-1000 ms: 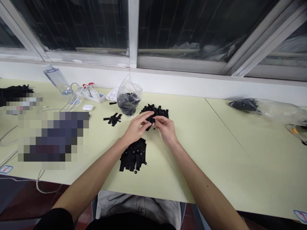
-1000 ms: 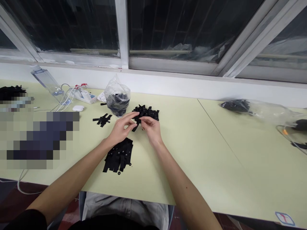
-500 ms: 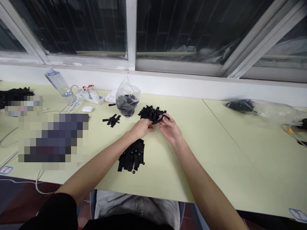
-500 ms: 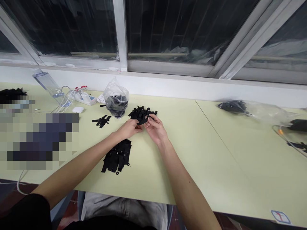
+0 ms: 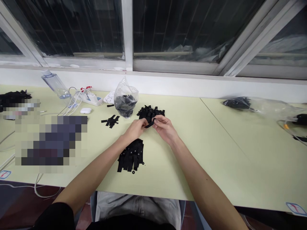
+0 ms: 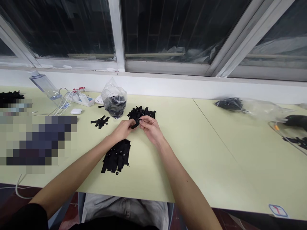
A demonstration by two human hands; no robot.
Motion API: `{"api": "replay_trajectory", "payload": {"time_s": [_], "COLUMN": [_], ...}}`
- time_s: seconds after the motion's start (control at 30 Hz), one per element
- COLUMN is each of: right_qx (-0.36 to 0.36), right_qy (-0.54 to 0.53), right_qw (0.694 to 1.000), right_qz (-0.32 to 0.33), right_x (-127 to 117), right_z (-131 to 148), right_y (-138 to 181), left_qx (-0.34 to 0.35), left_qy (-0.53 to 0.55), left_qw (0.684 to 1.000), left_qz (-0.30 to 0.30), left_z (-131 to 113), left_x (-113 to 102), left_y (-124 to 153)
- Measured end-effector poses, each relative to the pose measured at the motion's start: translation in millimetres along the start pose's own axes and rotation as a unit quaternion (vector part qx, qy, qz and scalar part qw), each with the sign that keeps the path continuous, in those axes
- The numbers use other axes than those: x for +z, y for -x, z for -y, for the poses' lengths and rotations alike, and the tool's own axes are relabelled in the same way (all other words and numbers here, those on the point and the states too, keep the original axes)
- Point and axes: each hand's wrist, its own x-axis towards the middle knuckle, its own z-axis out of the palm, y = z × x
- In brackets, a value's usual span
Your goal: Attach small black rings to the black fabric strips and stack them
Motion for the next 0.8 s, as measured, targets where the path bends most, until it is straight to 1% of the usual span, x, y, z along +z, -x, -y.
{"api": "replay_trajectory", "payload": {"time_s": [0.07, 0.13, 0.23, 0.3, 0.37, 0.53, 0.8], "right_qx": [-0.016, -0.043, -0.087, -0.111, -0.131, -0.152, -0.162], "right_qy": [0.025, 0.077, 0.174, 0.227, 0.258, 0.282, 0.320], "right_qw": [1.000, 0.996, 0.981, 0.967, 0.956, 0.944, 0.926], "right_qz": [0.010, 0.008, -0.012, -0.031, -0.049, -0.080, -0.115], "right_x": [4.7, 9.6, 16.1, 19.6, 22.5, 28.3, 32.3], "right_z": [-2.9, -6.8, -11.5, -12.7, -12.6, -12.4, -12.9], "right_y": [0.3, 0.4, 2.0, 4.2, 6.6, 10.8, 14.1], "left_qx": [-0.036, -0.057, -0.041, -0.031, -0.027, -0.022, -0.006], "left_qy": [0.057, 0.086, 0.134, 0.163, 0.183, 0.203, 0.182], "left_qw": [0.996, 0.990, 0.975, 0.966, 0.962, 0.963, 0.971], "left_qz": [-0.054, -0.097, -0.172, -0.197, -0.200, -0.173, -0.155], "left_z": [0.5, -2.5, -12.3, -18.7, -22.2, -19.6, -18.3], "left_x": [-6.7, -11.9, -14.0, -11.8, -8.7, -5.4, -6.8], "left_y": [5.3, 10.2, 16.3, 18.7, 19.8, 19.7, 20.6]}}
